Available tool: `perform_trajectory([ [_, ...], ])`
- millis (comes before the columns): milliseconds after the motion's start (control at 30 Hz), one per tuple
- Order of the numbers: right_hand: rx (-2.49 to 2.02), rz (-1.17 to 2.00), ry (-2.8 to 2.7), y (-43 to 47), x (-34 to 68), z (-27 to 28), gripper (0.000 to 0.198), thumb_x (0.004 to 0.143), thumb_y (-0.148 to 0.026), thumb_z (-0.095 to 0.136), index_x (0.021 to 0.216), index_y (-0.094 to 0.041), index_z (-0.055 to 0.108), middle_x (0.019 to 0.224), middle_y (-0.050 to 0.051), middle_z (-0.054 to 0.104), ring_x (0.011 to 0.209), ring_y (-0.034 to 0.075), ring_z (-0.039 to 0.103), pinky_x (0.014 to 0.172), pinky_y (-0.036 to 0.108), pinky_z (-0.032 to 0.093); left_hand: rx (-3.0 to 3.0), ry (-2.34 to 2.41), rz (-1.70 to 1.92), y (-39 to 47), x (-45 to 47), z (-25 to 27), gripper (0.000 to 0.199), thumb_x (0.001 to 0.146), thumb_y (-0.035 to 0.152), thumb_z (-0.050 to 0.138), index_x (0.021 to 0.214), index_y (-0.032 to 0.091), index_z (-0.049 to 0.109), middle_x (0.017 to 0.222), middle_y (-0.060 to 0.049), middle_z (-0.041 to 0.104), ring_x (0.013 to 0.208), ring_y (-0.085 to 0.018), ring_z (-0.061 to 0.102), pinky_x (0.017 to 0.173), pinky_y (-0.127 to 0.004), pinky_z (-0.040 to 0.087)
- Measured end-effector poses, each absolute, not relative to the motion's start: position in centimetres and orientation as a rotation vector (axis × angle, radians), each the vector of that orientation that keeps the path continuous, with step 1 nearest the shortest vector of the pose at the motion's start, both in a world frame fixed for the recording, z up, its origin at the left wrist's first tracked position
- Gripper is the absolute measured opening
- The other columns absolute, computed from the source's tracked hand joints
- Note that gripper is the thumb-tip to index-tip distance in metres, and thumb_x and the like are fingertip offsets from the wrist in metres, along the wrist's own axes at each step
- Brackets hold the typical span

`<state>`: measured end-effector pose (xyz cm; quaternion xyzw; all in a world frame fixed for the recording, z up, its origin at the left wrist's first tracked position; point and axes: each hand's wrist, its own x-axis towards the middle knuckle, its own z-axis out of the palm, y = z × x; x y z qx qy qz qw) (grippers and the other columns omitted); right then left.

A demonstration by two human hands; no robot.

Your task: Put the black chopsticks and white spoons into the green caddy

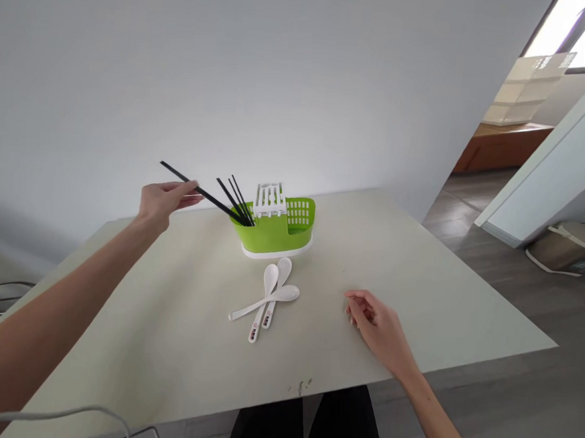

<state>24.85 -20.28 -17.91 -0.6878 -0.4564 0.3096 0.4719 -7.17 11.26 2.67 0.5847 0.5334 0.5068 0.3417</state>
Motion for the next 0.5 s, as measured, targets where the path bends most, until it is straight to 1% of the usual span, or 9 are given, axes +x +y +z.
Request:
perform_trajectory([
  [133, -1.676, 0.759, -1.127, -20.2, 25.1, -18.3, 0.046, 0.102, -0.062, 0.051, 0.119, -0.022, 0.066, 0.086, 0.006, 0.071, 0.075, 0.020, 0.064, 0.068, 0.032, 0.050, 1.595, 1.497, 1.171, 11.6, -5.6, 2.1, 0.025, 0.065, 0.029, 0.093, 0.078, 0.014, 0.077, 0.083, -0.011, 0.080, 0.075, -0.025, 0.080, 0.082, -0.034, 0.065],
  [333, -1.656, 0.773, -1.120, -20.1, 25.1, -18.1, 0.045, 0.102, -0.062, 0.051, 0.118, -0.022, 0.066, 0.085, 0.006, 0.070, 0.073, 0.020, 0.062, 0.067, 0.032, 0.049, 1.766, 1.479, 0.959, 12.1, -3.6, 0.5, 0.027, 0.059, 0.033, 0.095, 0.068, 0.015, 0.077, 0.068, -0.010, 0.076, 0.073, -0.026, 0.079, 0.075, -0.034, 0.066],
  [400, -1.647, 0.778, -1.121, -20.1, 25.1, -18.0, 0.044, 0.102, -0.062, 0.051, 0.115, -0.022, 0.065, 0.085, 0.006, 0.070, 0.074, 0.020, 0.062, 0.068, 0.032, 0.049, 1.797, 1.481, 0.946, 12.5, -3.3, -0.2, 0.028, 0.059, 0.035, 0.095, 0.068, 0.015, 0.077, 0.069, -0.010, 0.076, 0.071, -0.025, 0.078, 0.072, -0.034, 0.066],
  [500, -1.644, 0.787, -1.122, -20.1, 25.1, -18.0, 0.042, 0.103, -0.061, 0.051, 0.114, -0.023, 0.065, 0.086, 0.006, 0.069, 0.075, 0.020, 0.061, 0.069, 0.032, 0.048, 1.841, 1.501, 0.980, 13.3, -3.2, -1.3, 0.026, 0.064, 0.038, 0.092, 0.070, 0.016, 0.078, 0.078, -0.009, 0.079, 0.069, -0.022, 0.076, 0.068, -0.031, 0.065],
])
